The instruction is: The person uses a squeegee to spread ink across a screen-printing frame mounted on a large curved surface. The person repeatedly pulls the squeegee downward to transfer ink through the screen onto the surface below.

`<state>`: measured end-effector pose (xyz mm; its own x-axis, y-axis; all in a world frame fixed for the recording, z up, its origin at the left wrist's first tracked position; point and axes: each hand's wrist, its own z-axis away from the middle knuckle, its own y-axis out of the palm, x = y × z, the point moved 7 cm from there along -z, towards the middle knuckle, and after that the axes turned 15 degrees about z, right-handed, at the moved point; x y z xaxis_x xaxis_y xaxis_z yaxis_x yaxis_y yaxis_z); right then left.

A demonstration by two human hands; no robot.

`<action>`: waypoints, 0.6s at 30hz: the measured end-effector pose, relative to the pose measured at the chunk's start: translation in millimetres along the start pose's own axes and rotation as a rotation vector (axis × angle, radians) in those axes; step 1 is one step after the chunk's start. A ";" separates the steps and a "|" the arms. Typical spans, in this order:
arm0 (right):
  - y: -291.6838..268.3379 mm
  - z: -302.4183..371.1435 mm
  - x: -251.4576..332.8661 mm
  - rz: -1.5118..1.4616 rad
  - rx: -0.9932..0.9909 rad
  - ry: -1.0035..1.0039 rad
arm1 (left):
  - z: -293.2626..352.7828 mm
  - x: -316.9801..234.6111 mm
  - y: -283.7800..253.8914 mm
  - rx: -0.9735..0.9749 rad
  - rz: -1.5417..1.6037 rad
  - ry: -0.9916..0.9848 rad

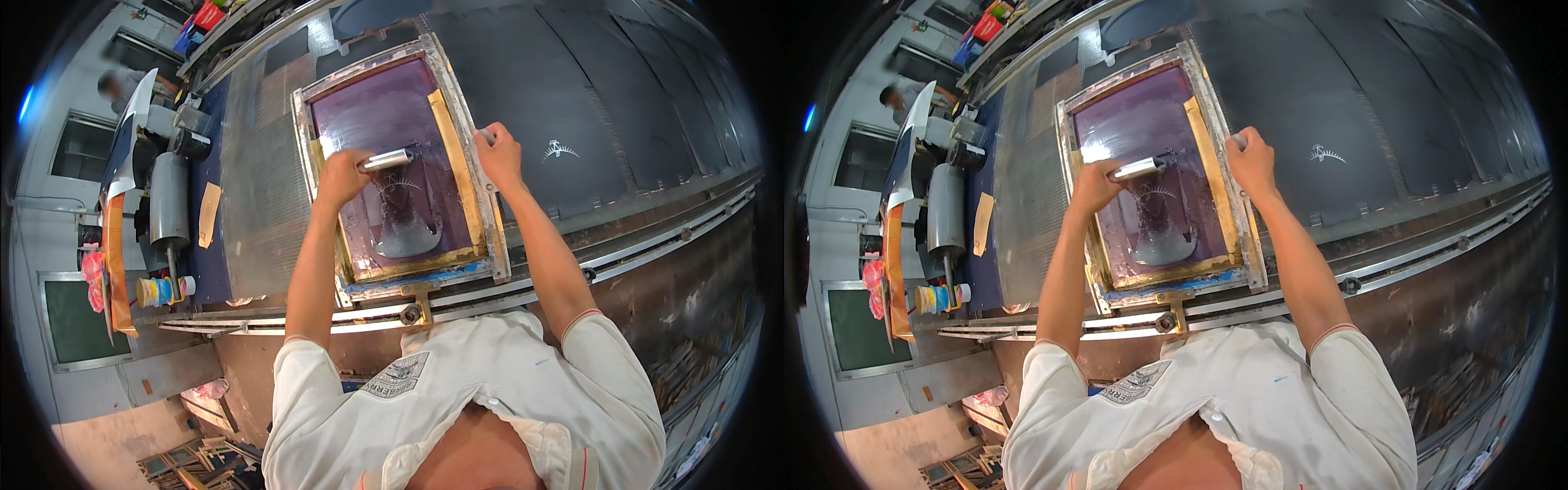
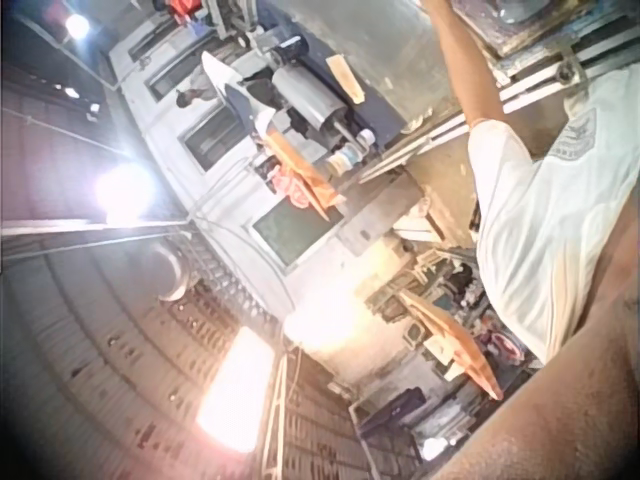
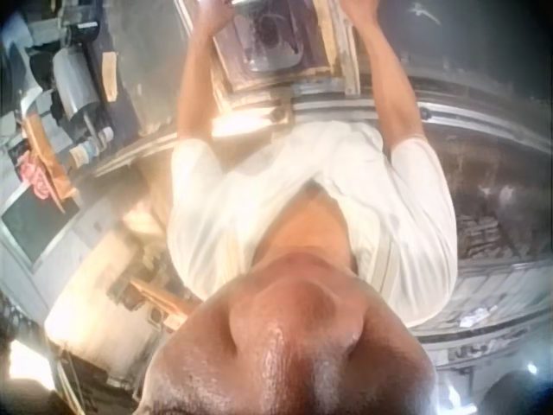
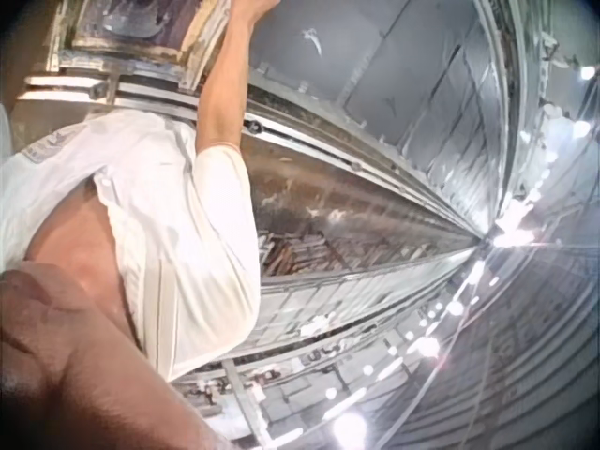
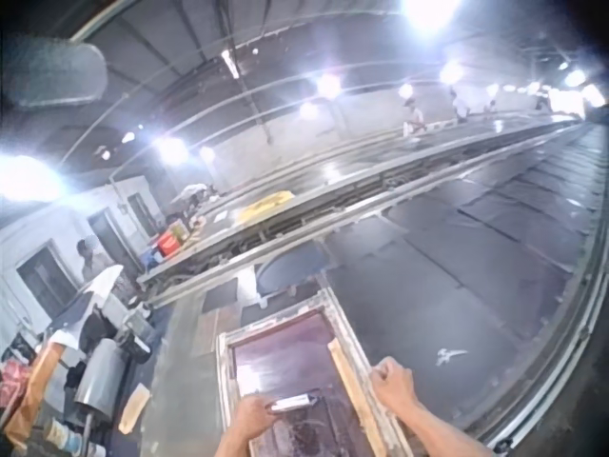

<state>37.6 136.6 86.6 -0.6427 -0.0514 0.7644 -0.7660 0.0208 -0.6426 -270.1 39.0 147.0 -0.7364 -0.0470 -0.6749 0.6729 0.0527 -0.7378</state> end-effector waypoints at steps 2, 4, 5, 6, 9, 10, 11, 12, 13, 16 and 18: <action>-2.9 3.2 -2.1 -0.008 -0.011 -0.007 | -6.7 -9.6 -5.3 -0.037 0.041 -0.017; -2.5 6.0 -6.3 -0.014 -0.040 -0.025 | 2.5 -14.2 -2.2 -0.068 0.012 -0.023; 0.2 7.8 -10.9 -0.014 -0.063 -0.036 | 11.7 -18.6 2.5 -0.118 -0.005 0.071; 1.3 8.5 -13.7 -0.015 -0.085 -0.049 | 24.9 -18.8 11.5 -0.169 -0.024 0.165; 5.3 2.3 -25.4 -0.044 -0.067 -0.019 | 76.4 -20.1 49.3 -0.254 -0.067 0.307; 4.5 -0.9 -27.4 -0.047 -0.048 -0.009 | 95.2 -19.9 66.3 -0.264 -0.133 0.365; 4.3 -4.7 -25.4 -0.063 -0.018 -0.001 | 120.5 -27.3 80.2 -0.274 -0.207 0.400; 1.1 -11.2 -24.4 -0.059 -0.003 0.006 | 131.0 -31.5 93.8 -0.237 -0.186 0.375; 1.9 -16.7 -27.9 -0.077 0.016 0.029 | 135.7 -40.8 100.4 -0.207 -0.159 0.314; 7.5 -37.3 -44.6 -0.127 0.059 0.074 | 119.2 -57.5 109.3 -0.163 -0.147 0.259; 11.4 -48.5 -52.5 -0.167 0.053 0.070 | 99.2 -52.5 112.7 -0.159 -0.162 0.232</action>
<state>61.7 187.9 41.7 -0.5073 0.0194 0.8616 -0.8616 -0.0346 -0.5065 -148.6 -51.5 98.6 -0.8414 0.1604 -0.5160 0.5401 0.2196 -0.8125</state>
